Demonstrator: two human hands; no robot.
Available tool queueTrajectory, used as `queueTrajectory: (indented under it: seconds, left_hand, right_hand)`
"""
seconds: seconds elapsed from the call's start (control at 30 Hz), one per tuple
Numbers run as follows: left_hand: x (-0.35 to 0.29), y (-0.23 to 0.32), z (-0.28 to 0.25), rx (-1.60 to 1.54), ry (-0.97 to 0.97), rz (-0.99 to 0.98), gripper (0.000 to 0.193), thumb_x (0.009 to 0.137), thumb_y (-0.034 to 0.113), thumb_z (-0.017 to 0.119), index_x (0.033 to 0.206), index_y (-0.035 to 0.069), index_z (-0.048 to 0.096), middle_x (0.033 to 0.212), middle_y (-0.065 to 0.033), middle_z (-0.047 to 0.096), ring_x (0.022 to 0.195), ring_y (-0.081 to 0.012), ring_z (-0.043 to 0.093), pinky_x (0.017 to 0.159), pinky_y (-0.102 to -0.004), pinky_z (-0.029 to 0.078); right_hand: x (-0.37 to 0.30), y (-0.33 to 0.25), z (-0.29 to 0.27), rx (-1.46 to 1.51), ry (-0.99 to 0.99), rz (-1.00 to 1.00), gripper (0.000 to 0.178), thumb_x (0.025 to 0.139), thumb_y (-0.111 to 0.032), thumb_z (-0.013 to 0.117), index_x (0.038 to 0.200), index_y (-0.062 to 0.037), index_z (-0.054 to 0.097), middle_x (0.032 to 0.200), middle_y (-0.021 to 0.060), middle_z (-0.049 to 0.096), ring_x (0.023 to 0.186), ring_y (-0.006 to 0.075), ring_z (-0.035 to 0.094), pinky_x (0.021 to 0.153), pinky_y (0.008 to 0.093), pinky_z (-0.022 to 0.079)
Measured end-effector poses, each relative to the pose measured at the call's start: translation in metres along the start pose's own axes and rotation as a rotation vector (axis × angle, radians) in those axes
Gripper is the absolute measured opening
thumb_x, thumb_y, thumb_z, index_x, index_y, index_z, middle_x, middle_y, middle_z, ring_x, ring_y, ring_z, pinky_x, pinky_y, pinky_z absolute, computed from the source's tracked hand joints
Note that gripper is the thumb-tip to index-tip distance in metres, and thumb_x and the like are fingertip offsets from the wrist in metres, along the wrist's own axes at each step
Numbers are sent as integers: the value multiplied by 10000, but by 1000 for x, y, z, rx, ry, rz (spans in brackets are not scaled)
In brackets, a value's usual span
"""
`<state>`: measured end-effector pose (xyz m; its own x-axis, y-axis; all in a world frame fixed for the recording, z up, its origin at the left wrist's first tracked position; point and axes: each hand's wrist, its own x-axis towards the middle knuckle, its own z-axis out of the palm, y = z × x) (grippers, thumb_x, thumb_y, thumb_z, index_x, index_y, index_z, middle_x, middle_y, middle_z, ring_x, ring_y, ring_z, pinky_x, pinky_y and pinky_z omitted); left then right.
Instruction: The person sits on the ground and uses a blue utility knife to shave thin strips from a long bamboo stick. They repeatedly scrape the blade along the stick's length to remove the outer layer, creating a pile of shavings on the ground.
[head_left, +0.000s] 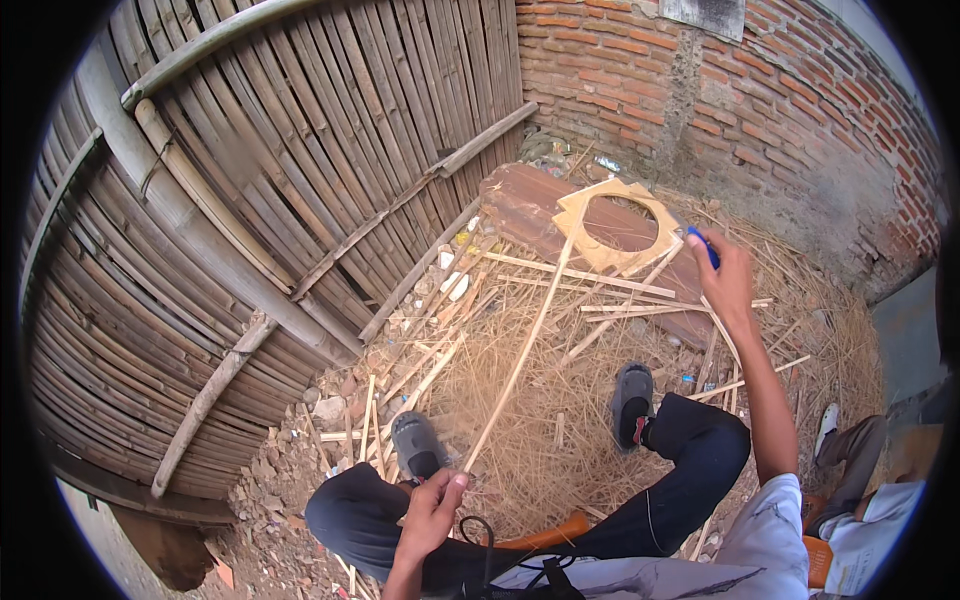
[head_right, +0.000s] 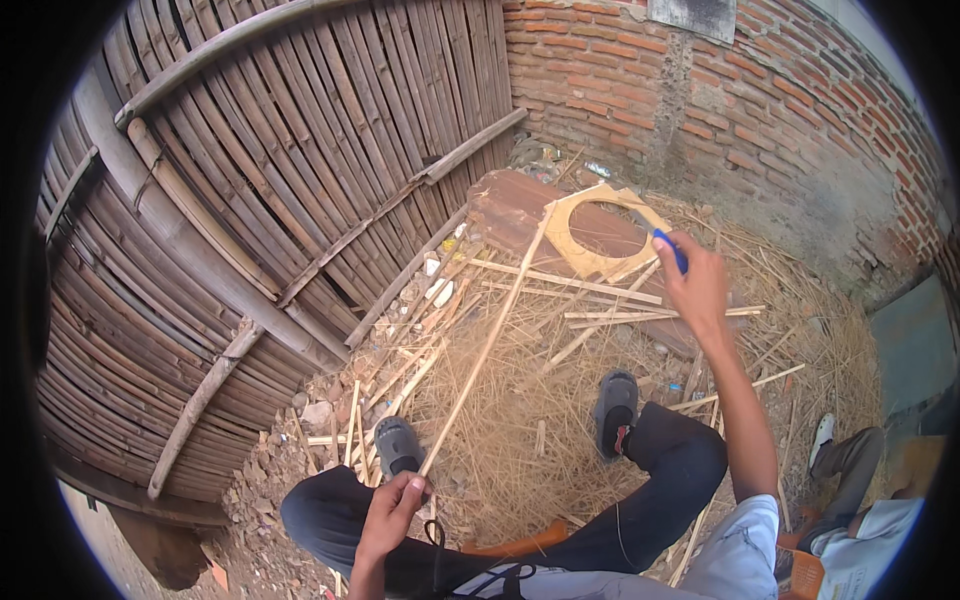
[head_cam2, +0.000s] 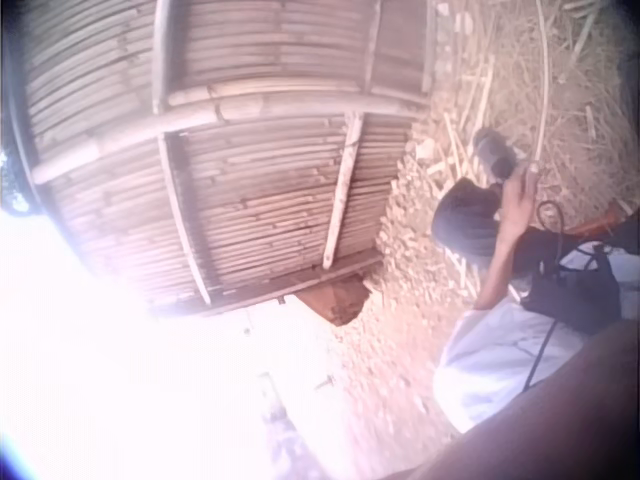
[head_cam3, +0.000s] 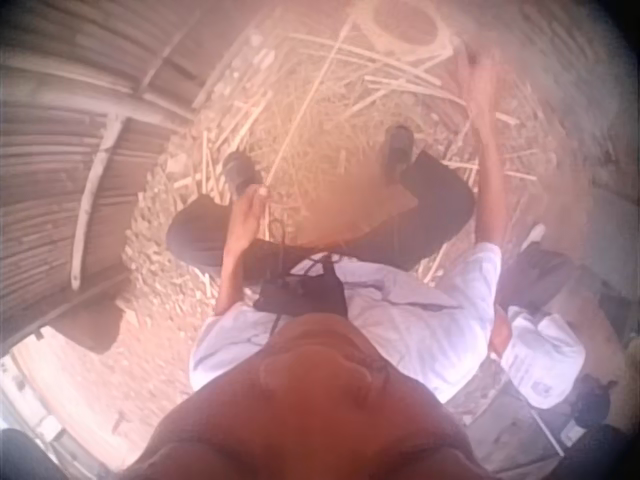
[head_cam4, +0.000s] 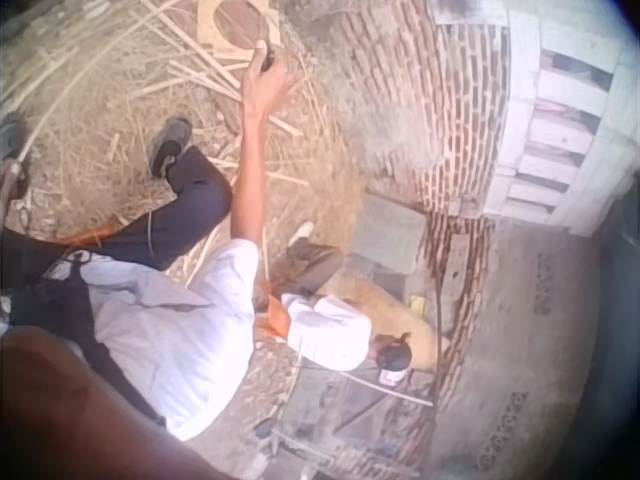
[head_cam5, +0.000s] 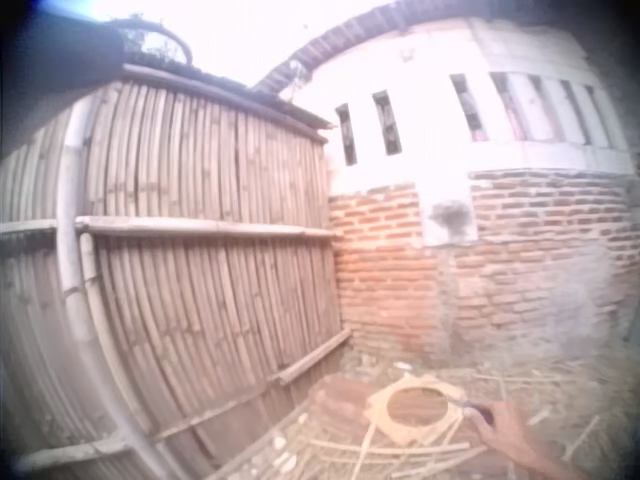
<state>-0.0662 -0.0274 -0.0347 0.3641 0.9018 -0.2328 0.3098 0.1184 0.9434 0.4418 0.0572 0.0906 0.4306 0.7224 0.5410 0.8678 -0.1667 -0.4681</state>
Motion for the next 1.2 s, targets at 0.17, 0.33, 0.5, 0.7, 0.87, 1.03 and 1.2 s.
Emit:
queueTrajectory:
  seconds: [0.17, 0.33, 0.5, 0.7, 0.87, 1.03, 1.2]
  left_hand:
    - [23, 20, 24, -120, 20, 88, 346, 1170, 330, 530, 1026, 40, 655, 698, 79, 427, 602, -18, 357, 540, -233, 289]
    - [34, 59, 48, -293, -78, 74, 269, 1145, 255, 589, 1054, 17, 674, 704, 77, 458, 648, -28, 390, 576, -247, 318]
    - [40, 66, 62, -166, 28, 169, 212, 1100, 229, 673, 1072, 22, 709, 671, 71, 501, 617, -30, 417, 553, -260, 317]
    - [39, 87, 69, -33, 140, 228, 212, 1074, 236, 713, 1106, 29, 739, 614, 28, 524, 574, -46, 435, 517, -297, 328]
    - [40, 82, 70, -5, 123, 223, 214, 1078, 235, 704, 1101, 24, 734, 610, 12, 530, 569, -56, 443, 515, -310, 337]
    - [35, 80, 65, -13, 80, 195, 224, 1087, 238, 689, 1076, 16, 720, 616, 9, 525, 571, -61, 438, 528, -309, 345]
    - [28, 76, 58, -20, 70, 237, 236, 1094, 240, 680, 1064, 8, 709, 635, 26, 505, 586, -51, 428, 536, -293, 336]
  right_hand:
    - [-87, -76, 19, 214, -196, -355, 357, 1051, -381, 696, 1131, -44, 780, 796, 125, 755, 619, 251, 713, 573, 389, 543]
    - [-136, -111, 26, 340, -284, -513, 317, 992, -377, 770, 1067, -69, 766, 867, 99, 777, 617, 260, 734, 501, 370, 543]
    - [-146, -122, 21, 335, -297, -530, 294, 964, -347, 803, 1073, -78, 759, 879, 81, 772, 639, 268, 742, 514, 370, 553]
    - [-149, -126, 20, 316, -262, -553, 287, 947, -341, 814, 1069, -86, 764, 853, 70, 763, 623, 254, 738, 514, 360, 554]
    - [-148, -124, 18, 245, -223, -570, 277, 926, -343, 828, 1042, -98, 774, 805, 51, 744, 592, 227, 719, 499, 345, 534]
    - [-146, -125, 12, 191, -205, -611, 266, 921, -352, 831, 1030, -115, 781, 777, 38, 731, 576, 209, 707, 492, 340, 523]
    - [-143, -121, 14, 186, -155, -586, 256, 940, -360, 819, 1011, -116, 783, 833, 50, 765, 599, 217, 723, 499, 336, 528]
